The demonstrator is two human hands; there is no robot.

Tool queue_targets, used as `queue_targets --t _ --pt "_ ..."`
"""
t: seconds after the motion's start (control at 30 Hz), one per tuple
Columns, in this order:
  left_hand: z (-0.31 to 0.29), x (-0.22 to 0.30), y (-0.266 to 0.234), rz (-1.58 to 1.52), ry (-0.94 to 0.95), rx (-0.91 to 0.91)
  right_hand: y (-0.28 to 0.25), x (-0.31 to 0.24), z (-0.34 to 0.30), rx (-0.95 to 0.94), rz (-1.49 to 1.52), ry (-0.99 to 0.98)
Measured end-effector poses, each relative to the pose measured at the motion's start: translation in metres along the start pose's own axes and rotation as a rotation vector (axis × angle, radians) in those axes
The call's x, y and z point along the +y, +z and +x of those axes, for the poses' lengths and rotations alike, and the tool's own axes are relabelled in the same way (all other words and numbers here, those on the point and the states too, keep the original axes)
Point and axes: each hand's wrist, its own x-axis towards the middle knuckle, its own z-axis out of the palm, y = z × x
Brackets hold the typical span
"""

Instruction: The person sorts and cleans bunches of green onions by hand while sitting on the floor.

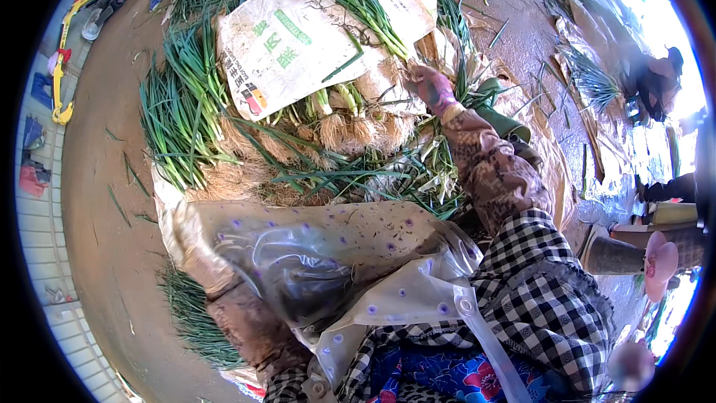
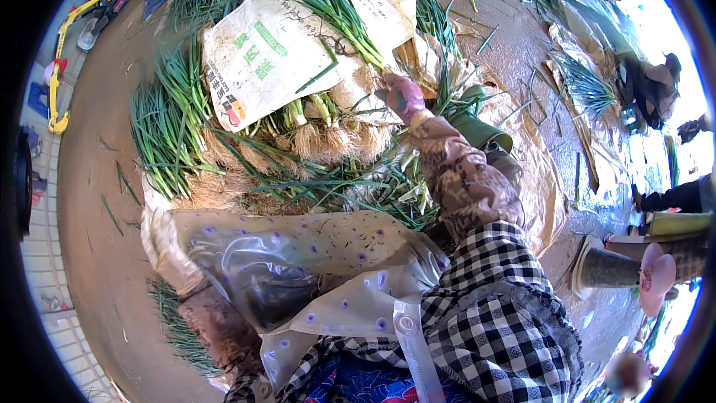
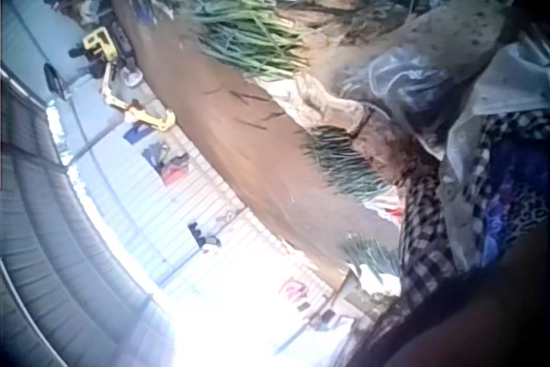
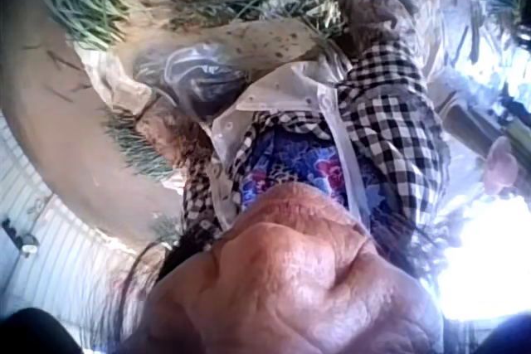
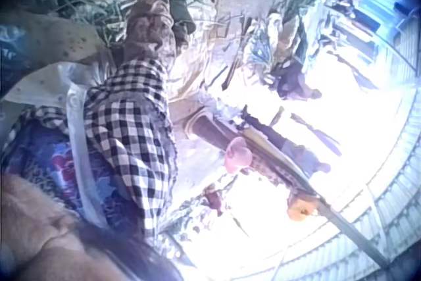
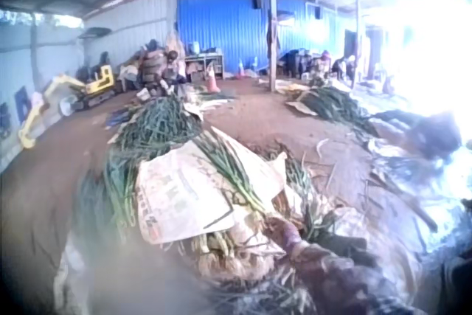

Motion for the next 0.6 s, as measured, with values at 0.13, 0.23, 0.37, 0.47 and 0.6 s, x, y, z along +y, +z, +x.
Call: queue_targets --t 0.13,0.23,0.37,0.47,0.6 --pt "-0.022 -0.005 0.065 0.096 -0.089 -0.294 0.043 -0.034 0.009 -0.059 -0.514 0.367" --pt "-0.041 -0.052 0.119 -0.205 -0.42 -0.557 0.042 0.012 0.036 -0.116 -0.437 0.666" --pt "-0.086 -0.147 0.162 -0.332 -0.872 -0.804 -0.018 0.094 0.076 -0.016 0.5 0.598" --pt "-0.078 -0.168 0.094 -0.24 -0.968 -0.566 0.055 -0.111 0.032 -0.287 0.594 0.46" --pt "-0.069 -0.159 0.127 -0.458 -0.959 -0.619 0.044 -0.118 -0.019 -0.255 1.456 0.489"
